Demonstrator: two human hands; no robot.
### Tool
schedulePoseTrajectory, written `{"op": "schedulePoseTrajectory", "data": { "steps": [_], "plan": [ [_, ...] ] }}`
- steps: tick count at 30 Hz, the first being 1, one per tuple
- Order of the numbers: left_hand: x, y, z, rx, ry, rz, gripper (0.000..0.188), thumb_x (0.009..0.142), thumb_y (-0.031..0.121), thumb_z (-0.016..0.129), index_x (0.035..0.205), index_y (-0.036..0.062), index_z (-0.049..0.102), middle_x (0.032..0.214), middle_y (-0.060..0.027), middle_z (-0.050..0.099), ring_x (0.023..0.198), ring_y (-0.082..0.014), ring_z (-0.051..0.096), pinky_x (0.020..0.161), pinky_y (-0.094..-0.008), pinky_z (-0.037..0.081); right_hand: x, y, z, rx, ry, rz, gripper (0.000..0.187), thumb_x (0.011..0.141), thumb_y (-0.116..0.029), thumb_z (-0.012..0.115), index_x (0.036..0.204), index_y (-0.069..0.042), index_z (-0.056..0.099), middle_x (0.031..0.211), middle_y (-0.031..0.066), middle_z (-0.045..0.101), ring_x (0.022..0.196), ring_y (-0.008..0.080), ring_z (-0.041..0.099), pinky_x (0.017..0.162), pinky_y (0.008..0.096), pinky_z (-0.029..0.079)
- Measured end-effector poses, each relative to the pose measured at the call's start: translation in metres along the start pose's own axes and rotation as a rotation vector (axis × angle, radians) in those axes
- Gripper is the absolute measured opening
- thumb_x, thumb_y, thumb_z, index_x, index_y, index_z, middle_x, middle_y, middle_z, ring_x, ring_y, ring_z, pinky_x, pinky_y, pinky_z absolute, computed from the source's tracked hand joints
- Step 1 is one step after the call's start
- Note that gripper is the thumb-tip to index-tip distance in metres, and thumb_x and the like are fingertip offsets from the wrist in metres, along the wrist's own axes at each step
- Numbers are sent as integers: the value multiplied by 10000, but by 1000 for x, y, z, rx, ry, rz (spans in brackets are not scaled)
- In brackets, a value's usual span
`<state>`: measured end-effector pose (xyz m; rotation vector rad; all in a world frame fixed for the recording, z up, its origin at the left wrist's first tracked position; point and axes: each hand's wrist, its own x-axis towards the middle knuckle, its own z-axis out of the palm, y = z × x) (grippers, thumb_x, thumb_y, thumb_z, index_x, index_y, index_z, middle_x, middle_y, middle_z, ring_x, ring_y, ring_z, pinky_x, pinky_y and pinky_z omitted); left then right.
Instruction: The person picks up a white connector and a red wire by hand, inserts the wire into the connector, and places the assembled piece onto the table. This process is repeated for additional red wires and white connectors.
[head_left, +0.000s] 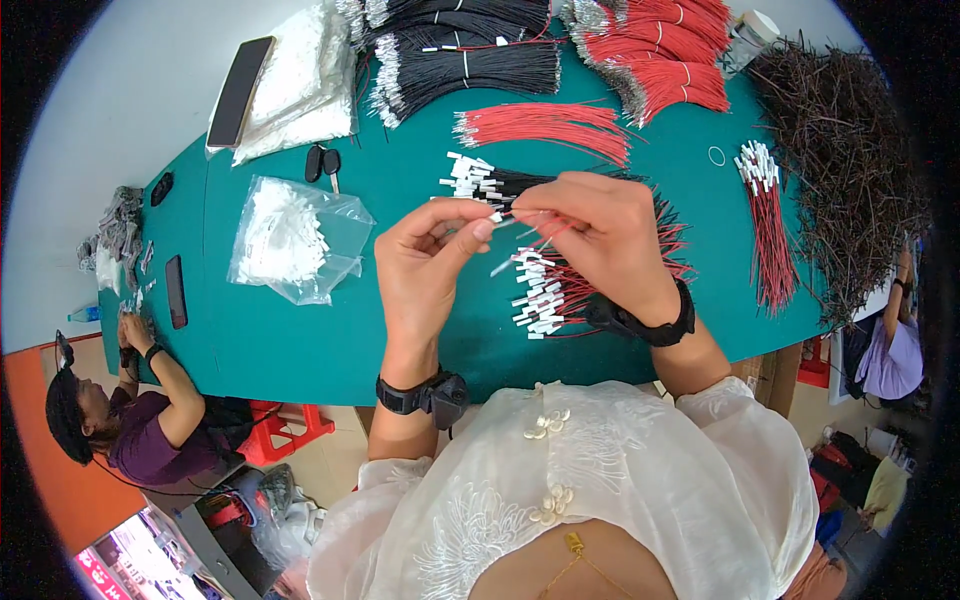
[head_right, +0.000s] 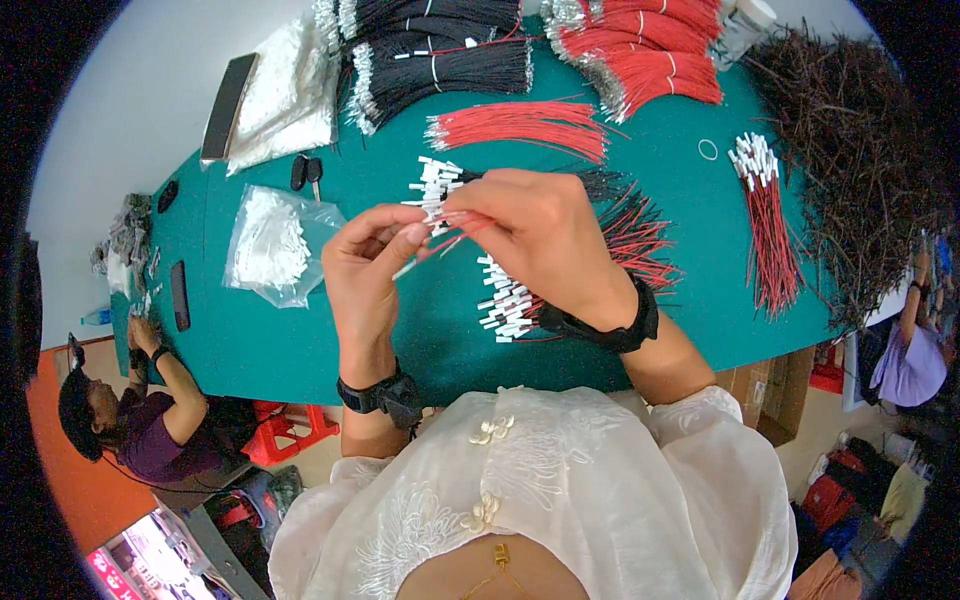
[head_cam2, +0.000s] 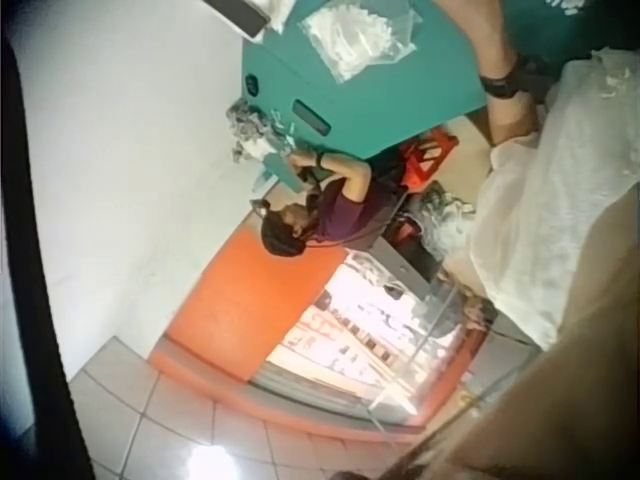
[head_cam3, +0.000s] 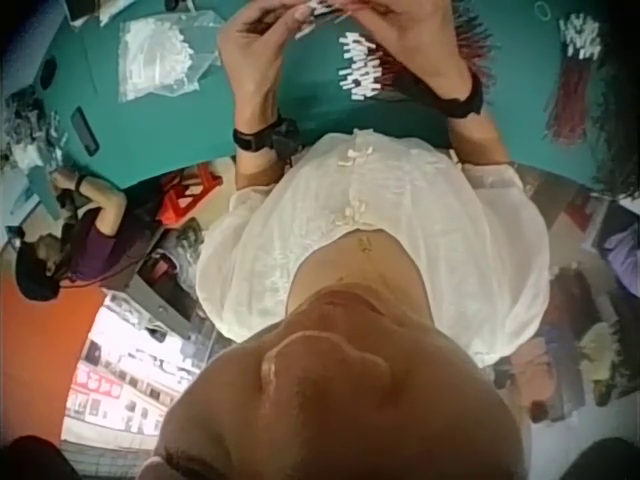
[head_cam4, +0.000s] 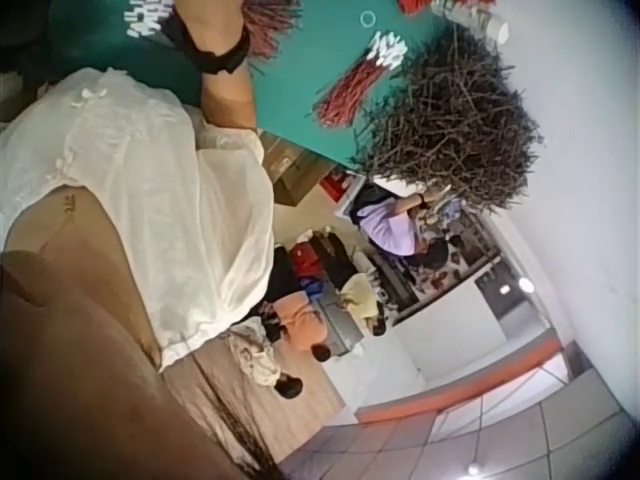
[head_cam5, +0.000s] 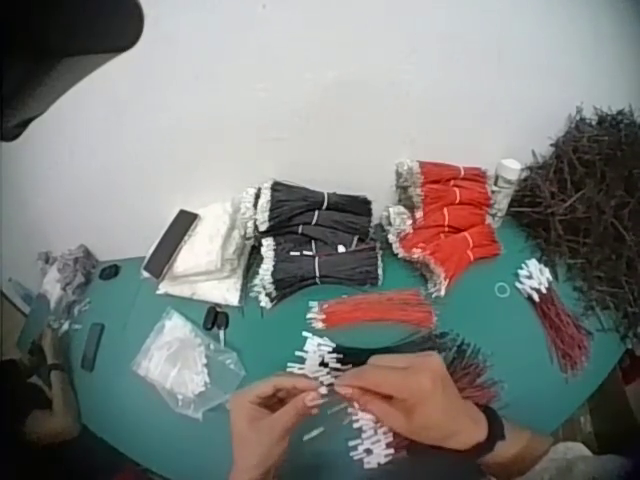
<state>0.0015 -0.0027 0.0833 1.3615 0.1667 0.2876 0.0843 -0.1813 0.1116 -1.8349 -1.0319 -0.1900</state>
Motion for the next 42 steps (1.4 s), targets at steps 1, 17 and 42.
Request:
{"op": "schedulePoseTrajectory", "data": {
  "steps": [1, 17, 42],
  "plan": [
    [0, 0, 0, 0, 1, 0, 141, 852, -12, 722, 990, -35, 706, 947, -86, 698, 796, -109, 642, 683, -233, 528, 0, 1, 0, 50, -7, 60, 116, 794, 30, 713, 907, 5, 712, 810, 94, 715, 641, 122, 651, 555, 243, 494],
    [-1, -5, 7, 62, 25, 35, 105, 858, -39, 700, 963, -41, 704, 933, -95, 697, 785, -110, 643, 672, -228, 545, -6, 3, 12, 155, -15, 235, 119, 807, 16, 714, 924, 38, 706, 860, 109, 733, 746, 157, 705, 652, 259, 549],
    [8, -64, -28, 1165, 62, 140, 146, 755, 79, 755, 887, 63, 693, 943, -90, 655, 891, -284, 630, 712, -390, 516, -10, 29, -24, 39, -168, 338, 184, 997, -130, 532, 986, 29, 624, 745, 95, 603, 638, 134, 523, 597, 309, 436]
  ]
}}
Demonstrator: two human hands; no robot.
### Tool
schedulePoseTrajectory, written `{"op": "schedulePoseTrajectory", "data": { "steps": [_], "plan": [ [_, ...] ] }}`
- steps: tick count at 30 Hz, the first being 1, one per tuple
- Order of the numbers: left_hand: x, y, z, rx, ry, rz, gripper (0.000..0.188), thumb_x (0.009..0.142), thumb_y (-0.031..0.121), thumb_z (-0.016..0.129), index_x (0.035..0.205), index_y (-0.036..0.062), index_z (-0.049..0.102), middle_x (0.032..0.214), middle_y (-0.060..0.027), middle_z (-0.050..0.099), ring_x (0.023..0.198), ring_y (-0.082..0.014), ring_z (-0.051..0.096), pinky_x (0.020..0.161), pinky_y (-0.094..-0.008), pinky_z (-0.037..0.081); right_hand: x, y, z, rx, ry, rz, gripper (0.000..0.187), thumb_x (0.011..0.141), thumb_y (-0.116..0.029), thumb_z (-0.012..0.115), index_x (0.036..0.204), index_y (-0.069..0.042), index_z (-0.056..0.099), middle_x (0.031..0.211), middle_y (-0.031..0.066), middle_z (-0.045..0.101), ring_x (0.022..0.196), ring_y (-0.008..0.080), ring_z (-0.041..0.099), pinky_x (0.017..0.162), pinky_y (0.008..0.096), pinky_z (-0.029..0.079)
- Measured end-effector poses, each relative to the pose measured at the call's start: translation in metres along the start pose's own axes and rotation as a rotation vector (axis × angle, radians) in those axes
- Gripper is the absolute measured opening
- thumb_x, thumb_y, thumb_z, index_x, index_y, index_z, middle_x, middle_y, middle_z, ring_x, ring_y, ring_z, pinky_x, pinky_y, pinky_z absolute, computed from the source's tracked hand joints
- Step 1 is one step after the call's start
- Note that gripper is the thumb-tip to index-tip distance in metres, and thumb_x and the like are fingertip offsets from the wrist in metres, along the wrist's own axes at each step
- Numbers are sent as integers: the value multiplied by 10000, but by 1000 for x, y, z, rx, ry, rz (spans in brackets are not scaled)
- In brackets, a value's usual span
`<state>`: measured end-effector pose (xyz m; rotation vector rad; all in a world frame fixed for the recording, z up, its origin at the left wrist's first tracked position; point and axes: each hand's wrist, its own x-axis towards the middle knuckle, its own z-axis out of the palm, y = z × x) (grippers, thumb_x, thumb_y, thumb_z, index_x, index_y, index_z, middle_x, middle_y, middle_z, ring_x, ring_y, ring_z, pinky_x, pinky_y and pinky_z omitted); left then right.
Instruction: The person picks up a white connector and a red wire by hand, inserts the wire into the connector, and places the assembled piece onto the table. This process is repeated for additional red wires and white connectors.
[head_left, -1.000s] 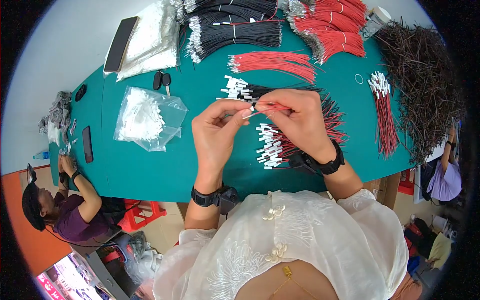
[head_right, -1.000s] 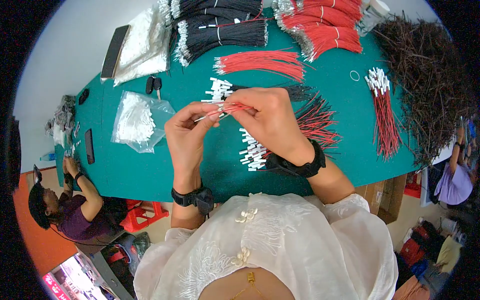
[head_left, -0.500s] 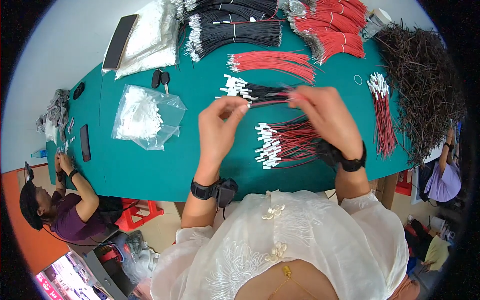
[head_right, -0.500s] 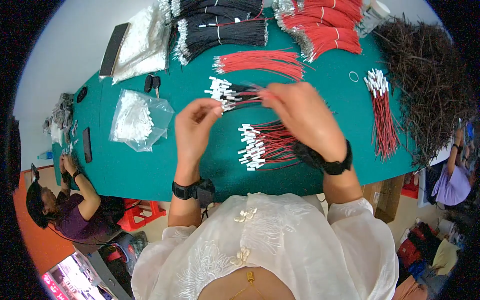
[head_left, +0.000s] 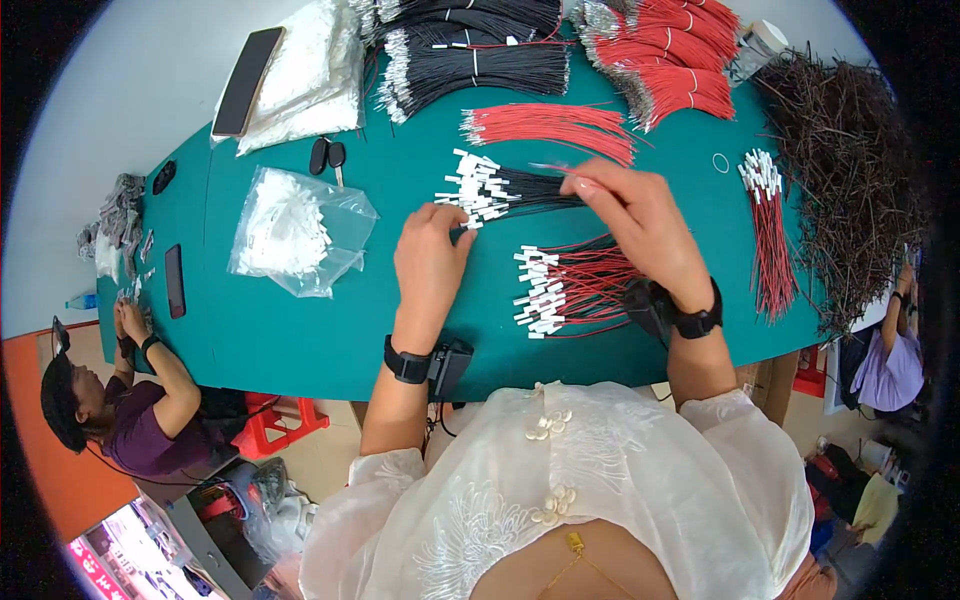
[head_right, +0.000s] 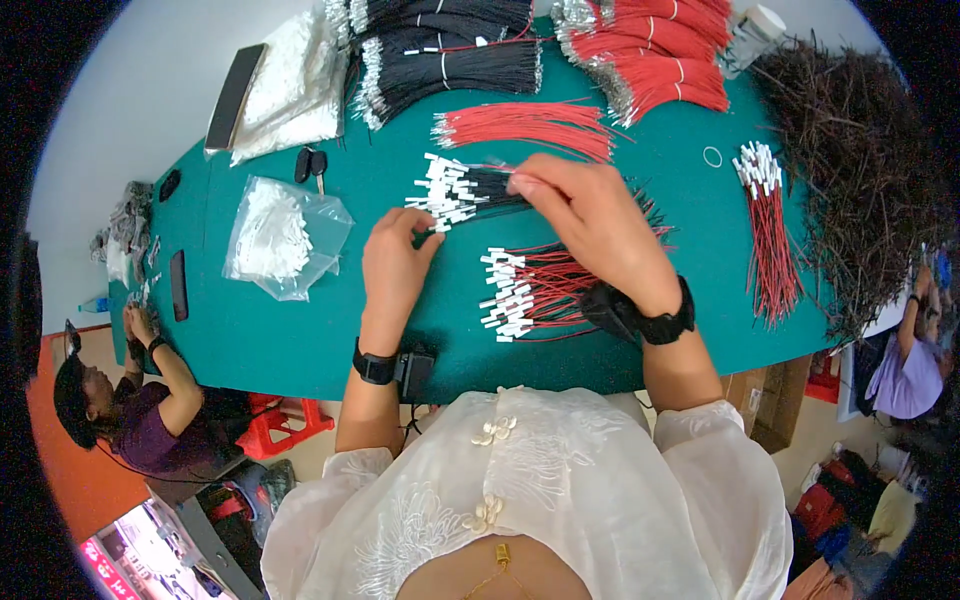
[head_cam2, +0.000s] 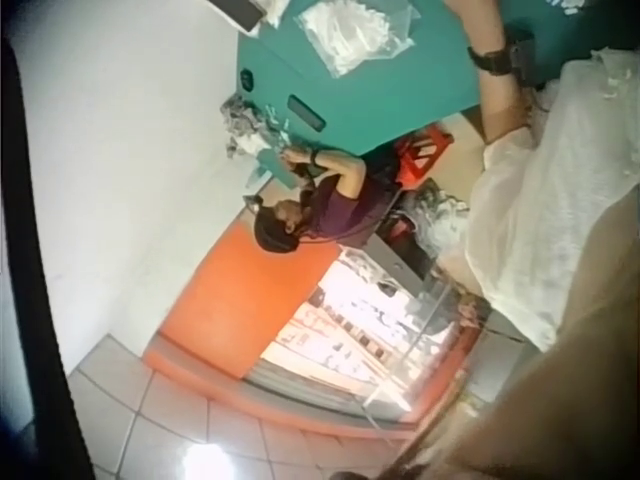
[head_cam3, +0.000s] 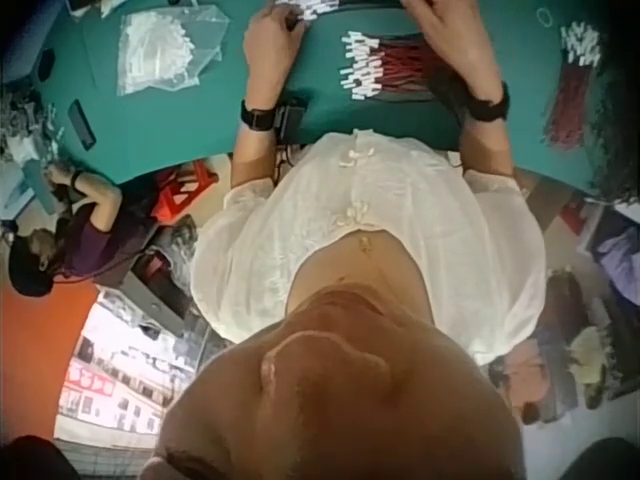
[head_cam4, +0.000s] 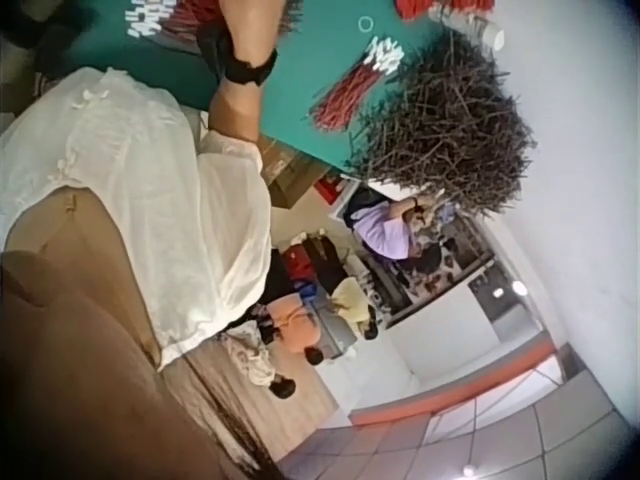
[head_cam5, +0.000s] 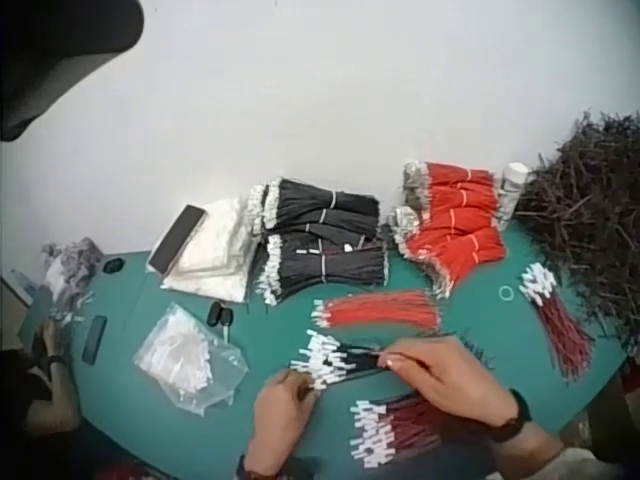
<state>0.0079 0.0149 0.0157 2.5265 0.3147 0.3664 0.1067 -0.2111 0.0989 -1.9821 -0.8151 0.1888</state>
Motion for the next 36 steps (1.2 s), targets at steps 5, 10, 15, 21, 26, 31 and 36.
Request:
{"op": "schedulePoseTrajectory", "data": {
  "steps": [5, 10, 15, 21, 26, 31, 36],
  "plan": [
    [-1, 0, 6, 26, 33, 105, 124, 767, 77, 736, 875, 64, 679, 939, -90, 650, 902, -296, 624, 724, -405, 516, 9, 14, 31, 144, -8, -81, 181, 987, -149, 555, 993, 23, 613, 711, 34, 553, 626, 94, 444, 562, 265, 392],
    [2, -9, 3, 10, 26, 85, 95, 774, 76, 721, 857, 57, 678, 923, -92, 651, 893, -302, 625, 721, -407, 516, 12, 2, 34, 202, -120, 114, 178, 983, -161, 563, 983, 12, 606, 695, 6, 526, 620, 70, 425, 547, 251, 365],
    [3, -9, -1, 33, 14, 90, 102, 760, 66, 719, 852, 53, 676, 908, -94, 647, 886, -317, 620, 718, -419, 516, 11, 5, 40, 214, -122, 34, 176, 988, -168, 556, 957, -2, 609, 683, -9, 491, 610, 54, 385, 531, 239, 326],
    [3, 2, -14, -362, 13, -46, 74, 854, 52, 695, 910, 4, 684, 841, -69, 682, 743, -189, 636, 660, -315, 498, 11, 0, 41, 313, -130, 19, 226, 1002, -202, 547, 942, -8, 645, 692, -13, 491, 612, 52, 374, 527, 241, 315],
    [11, 25, -42, -971, -41, -158, 104, 890, 21, 677, 986, -14, 697, 844, -58, 704, 726, -88, 634, 626, -233, 475, 11, -7, 33, 330, -204, 63, 248, 1008, -210, 538, 933, -11, 665, 673, -18, 474, 600, 53, 361, 528, 240, 313],
    [13, 33, -50, -1137, -47, -168, 142, 876, 9, 695, 1015, -17, 703, 831, -24, 693, 713, -65, 604, 602, -212, 451, 10, -19, 28, 306, -237, 71, 238, 1006, -199, 537, 936, -13, 668, 642, -33, 454, 583, 55, 348, 527, 243, 308],
    [10, 39, -52, -1084, 4, -156, 141, 870, 15, 710, 1005, -25, 701, 838, -24, 692, 692, -48, 574, 590, -186, 424, 8, -23, 26, 230, -202, 29, 220, 998, -181, 549, 948, -1, 666, 662, -33, 503, 599, 50, 377, 539, 242, 326]
  ]
}}
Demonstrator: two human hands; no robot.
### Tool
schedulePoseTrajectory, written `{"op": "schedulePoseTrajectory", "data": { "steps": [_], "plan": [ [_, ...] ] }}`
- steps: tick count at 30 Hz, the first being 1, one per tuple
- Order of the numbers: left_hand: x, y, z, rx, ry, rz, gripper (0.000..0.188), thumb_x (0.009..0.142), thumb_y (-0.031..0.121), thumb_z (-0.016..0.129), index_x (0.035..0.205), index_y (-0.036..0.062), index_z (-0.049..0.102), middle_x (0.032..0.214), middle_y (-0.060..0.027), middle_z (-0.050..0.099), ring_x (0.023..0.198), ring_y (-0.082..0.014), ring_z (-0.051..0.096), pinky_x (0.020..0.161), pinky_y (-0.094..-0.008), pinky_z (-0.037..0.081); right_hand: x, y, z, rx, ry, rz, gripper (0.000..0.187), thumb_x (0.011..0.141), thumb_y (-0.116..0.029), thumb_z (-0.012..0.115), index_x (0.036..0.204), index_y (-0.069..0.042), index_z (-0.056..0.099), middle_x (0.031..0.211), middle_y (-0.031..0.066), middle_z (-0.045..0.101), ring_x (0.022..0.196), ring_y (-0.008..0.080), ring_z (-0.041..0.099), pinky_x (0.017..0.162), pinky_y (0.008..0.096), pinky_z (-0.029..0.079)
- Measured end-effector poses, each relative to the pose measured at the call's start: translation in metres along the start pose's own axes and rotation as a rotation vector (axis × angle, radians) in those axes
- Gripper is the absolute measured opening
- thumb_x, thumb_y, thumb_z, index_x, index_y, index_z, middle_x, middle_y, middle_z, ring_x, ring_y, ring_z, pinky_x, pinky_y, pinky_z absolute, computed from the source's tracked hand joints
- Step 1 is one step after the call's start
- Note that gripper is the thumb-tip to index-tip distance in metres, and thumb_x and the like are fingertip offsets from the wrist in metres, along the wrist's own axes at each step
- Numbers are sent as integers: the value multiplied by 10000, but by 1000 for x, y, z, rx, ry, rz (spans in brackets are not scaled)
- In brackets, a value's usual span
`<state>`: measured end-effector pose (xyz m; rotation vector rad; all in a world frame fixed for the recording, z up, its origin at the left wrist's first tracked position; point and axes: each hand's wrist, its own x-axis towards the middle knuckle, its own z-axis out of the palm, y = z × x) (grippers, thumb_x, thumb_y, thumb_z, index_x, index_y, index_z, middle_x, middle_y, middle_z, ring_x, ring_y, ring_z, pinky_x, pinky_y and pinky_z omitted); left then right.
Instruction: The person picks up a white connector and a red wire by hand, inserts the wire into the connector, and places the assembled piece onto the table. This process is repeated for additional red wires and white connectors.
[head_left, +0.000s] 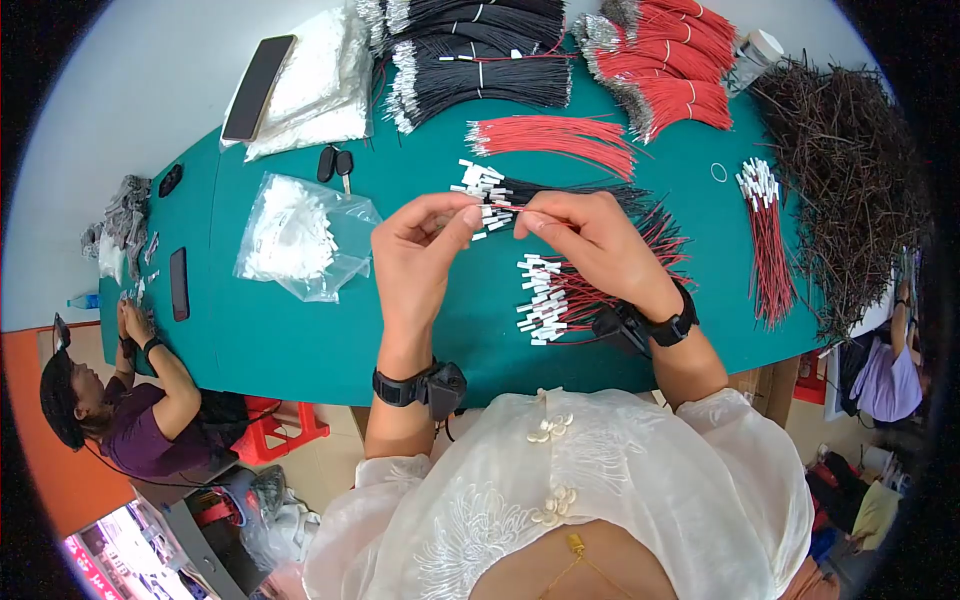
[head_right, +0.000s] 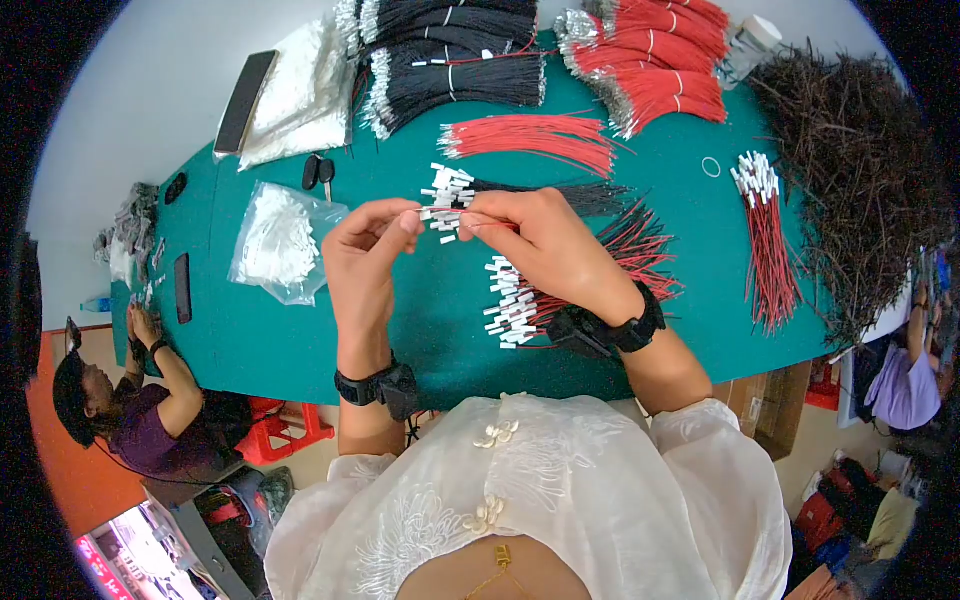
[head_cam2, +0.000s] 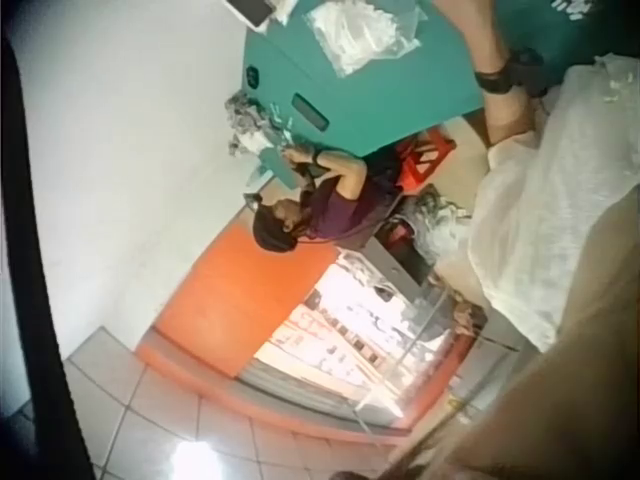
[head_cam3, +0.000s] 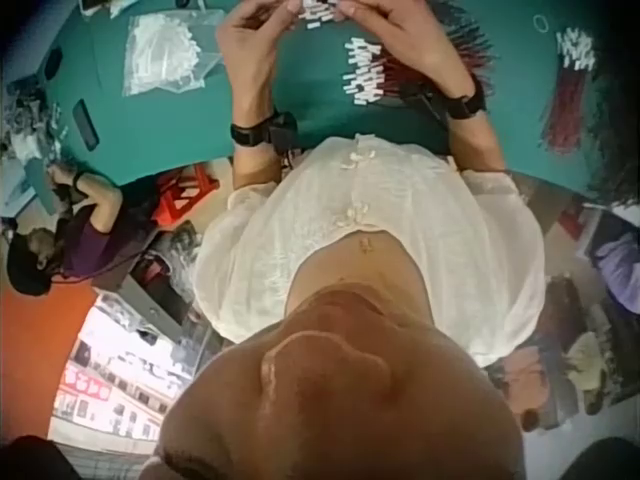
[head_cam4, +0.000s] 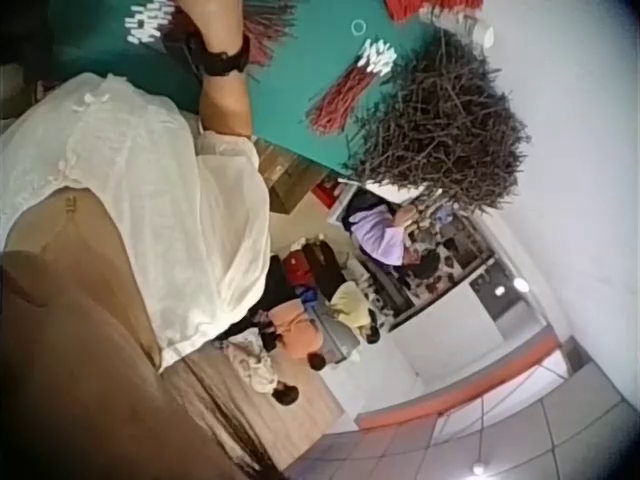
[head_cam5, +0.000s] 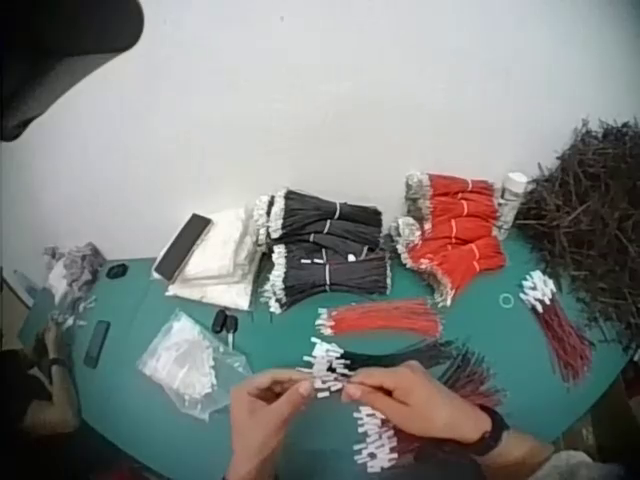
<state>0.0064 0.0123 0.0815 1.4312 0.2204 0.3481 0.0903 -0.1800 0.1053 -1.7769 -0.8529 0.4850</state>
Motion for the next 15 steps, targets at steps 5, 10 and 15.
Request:
{"op": "schedulePoseTrajectory", "data": {
  "steps": [5, 10, 15],
  "plan": [
    [-2, 1, 2, 7, 8, 30, 117, 865, 1, 715, 978, -26, 700, 860, -22, 688, 700, -37, 567, 598, -176, 423, -1, 3, 3, 86, 21, 57, 174, 970, -142, 596, 956, 14, 671, 741, -24, 573, 652, 38, 422, 571, 232, 360],
    [-4, 2, 7, -14, -9, 34, 95, 859, -19, 714, 953, -22, 697, 888, -21, 685, 727, -33, 577, 622, -171, 438, 1, 10, 7, 241, 156, 88, 132, 935, -108, 646, 944, 19, 680, 788, -31, 585, 687, 35, 437, 594, 225, 375],
    [-6, 4, 9, 51, -37, 73, 101, 857, -21, 714, 957, -18, 697, 901, -23, 687, 745, -41, 594, 642, -174, 456, 1, 3, 4, 264, 193, 102, 114, 890, -90, 699, 915, 21, 687, 733, -54, 549, 658, 24, 408, 569, 217, 339]
  ]
}}
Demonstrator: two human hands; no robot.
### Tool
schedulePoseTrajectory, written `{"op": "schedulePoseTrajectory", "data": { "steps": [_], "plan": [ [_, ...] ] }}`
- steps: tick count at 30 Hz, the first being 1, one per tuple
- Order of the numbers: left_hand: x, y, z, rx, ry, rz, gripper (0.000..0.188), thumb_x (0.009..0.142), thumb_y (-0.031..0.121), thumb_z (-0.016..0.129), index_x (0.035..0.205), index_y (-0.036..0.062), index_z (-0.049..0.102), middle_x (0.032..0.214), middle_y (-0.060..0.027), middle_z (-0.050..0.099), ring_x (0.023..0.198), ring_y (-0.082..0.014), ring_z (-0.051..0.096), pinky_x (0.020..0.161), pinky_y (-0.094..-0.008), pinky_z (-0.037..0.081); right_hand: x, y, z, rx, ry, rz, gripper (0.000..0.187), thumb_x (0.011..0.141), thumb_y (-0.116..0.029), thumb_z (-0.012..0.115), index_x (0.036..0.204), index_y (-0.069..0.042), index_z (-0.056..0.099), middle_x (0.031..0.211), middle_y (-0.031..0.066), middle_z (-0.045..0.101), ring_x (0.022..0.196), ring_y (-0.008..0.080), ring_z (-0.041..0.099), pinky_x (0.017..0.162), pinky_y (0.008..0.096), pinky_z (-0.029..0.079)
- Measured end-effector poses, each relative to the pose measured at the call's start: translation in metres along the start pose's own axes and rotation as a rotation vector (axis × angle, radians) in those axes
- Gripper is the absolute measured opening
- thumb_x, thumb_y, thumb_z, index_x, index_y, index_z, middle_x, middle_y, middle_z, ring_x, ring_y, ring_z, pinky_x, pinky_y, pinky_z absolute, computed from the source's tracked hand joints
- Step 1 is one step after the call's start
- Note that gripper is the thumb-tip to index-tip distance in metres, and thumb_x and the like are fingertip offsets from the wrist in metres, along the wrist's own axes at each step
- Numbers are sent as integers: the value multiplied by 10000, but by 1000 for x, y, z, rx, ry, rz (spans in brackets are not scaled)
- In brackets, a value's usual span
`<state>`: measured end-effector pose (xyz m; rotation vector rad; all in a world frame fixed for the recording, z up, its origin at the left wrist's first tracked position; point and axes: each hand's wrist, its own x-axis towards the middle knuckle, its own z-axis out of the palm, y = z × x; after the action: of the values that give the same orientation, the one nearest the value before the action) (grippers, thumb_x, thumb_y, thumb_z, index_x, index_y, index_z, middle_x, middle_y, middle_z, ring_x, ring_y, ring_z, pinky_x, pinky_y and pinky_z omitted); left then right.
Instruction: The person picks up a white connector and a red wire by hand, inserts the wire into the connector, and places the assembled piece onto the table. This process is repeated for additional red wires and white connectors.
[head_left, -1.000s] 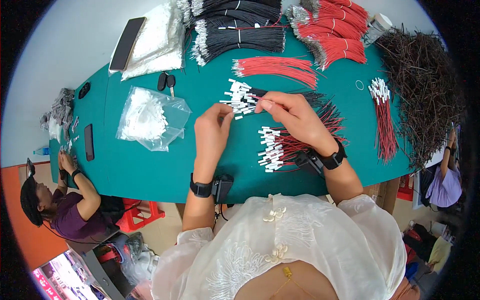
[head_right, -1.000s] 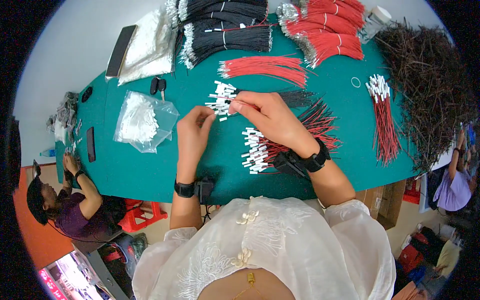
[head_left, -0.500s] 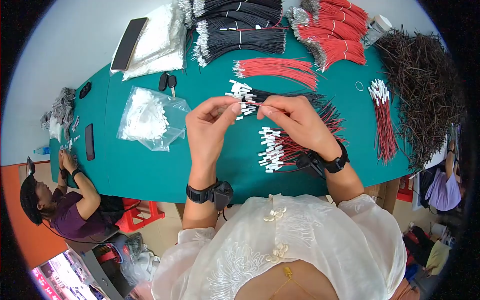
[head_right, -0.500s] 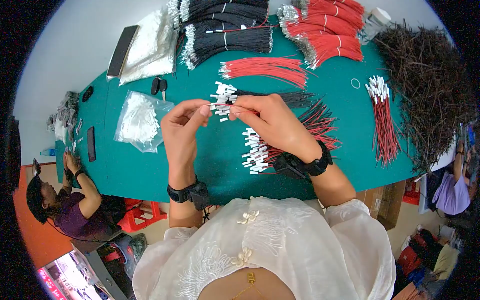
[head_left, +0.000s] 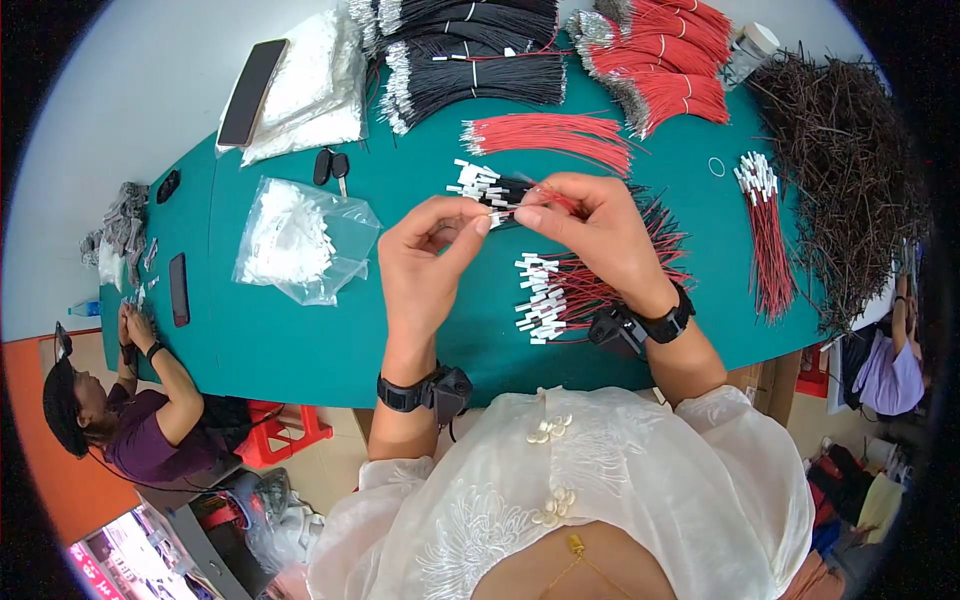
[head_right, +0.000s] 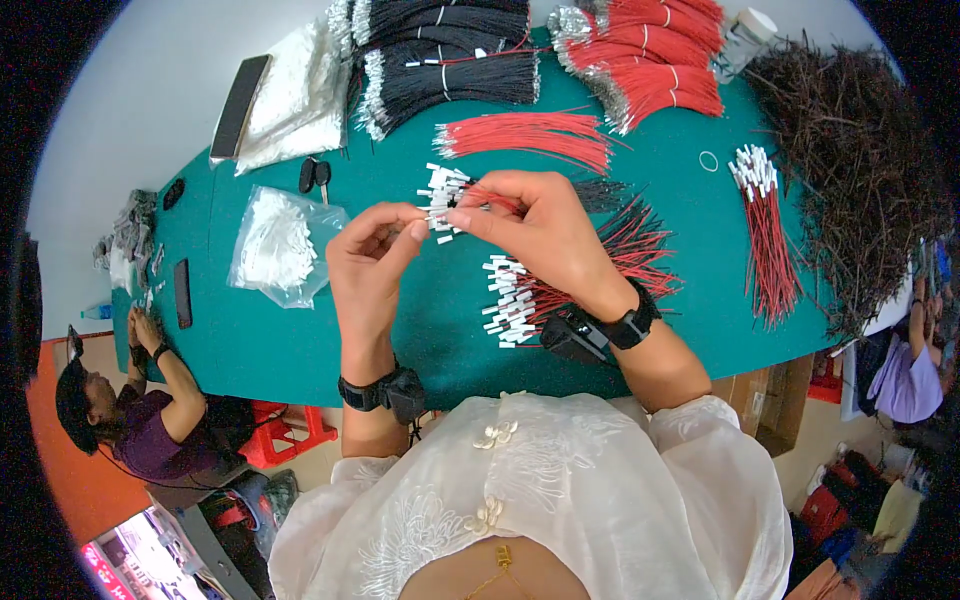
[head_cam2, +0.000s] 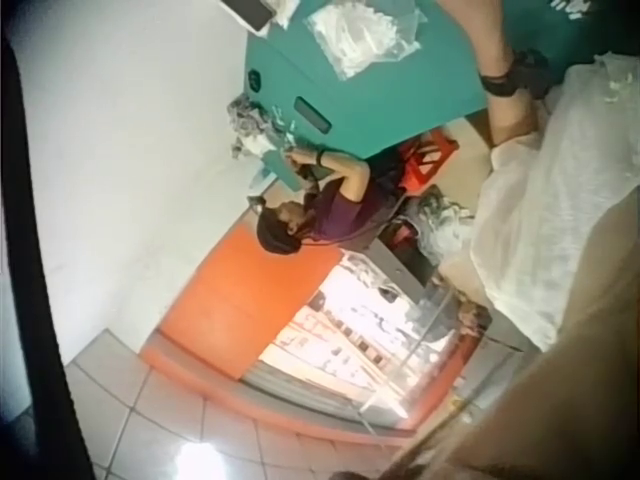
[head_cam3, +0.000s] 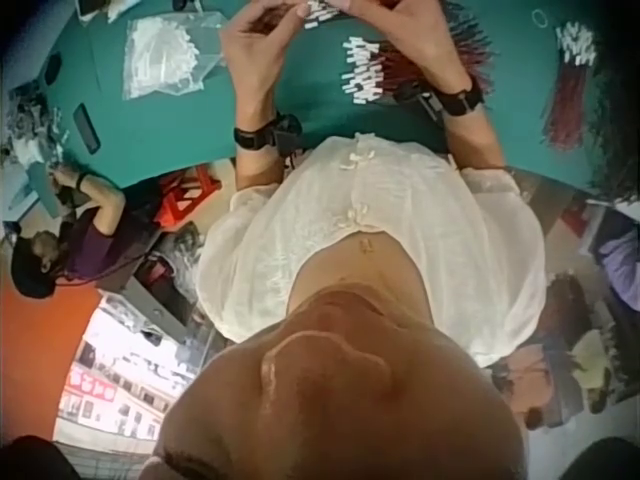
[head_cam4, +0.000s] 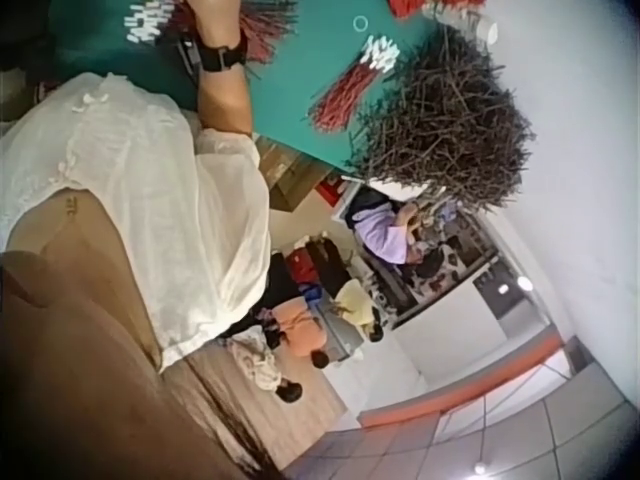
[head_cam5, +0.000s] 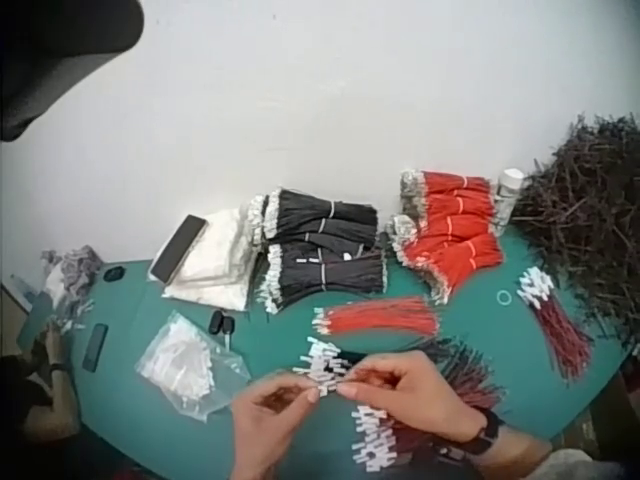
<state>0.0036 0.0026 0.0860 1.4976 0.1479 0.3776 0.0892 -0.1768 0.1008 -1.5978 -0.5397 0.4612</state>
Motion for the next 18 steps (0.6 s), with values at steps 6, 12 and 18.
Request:
{"op": "schedulePoseTrajectory", "data": {
  "steps": [6, 12, 18],
  "plan": [
    [-1, -3, 2, 10, -11, 15, 104, 861, -6, 714, 963, -19, 696, 913, -40, 694, 752, -65, 617, 657, -192, 481, 1, 2, 2, 72, 37, -6, 115, 848, -85, 745, 883, 17, 706, 660, -78, 489, 602, 8, 355, 530, 209, 286],
    [0, -6, 1, -104, -23, -75, 117, 883, 28, 703, 985, -28, 693, 901, -68, 700, 762, -98, 646, 670, -221, 509, -3, 3, 1, 1, 127, -73, 89, 823, -42, 759, 881, 16, 724, 668, -77, 530, 591, 2, 362, 514, 202, 273],
    [1, -8, -1, -281, 26, -150, 132, 893, 29, 690, 1010, -29, 688, 900, -82, 706, 786, -136, 675, 685, -241, 534, -6, -2, -1, -39, 174, -86, 72, 814, 1, 753, 880, 17, 732, 722, -53, 623, 586, -18, 379, 501, 177, 257]
  ]
}}
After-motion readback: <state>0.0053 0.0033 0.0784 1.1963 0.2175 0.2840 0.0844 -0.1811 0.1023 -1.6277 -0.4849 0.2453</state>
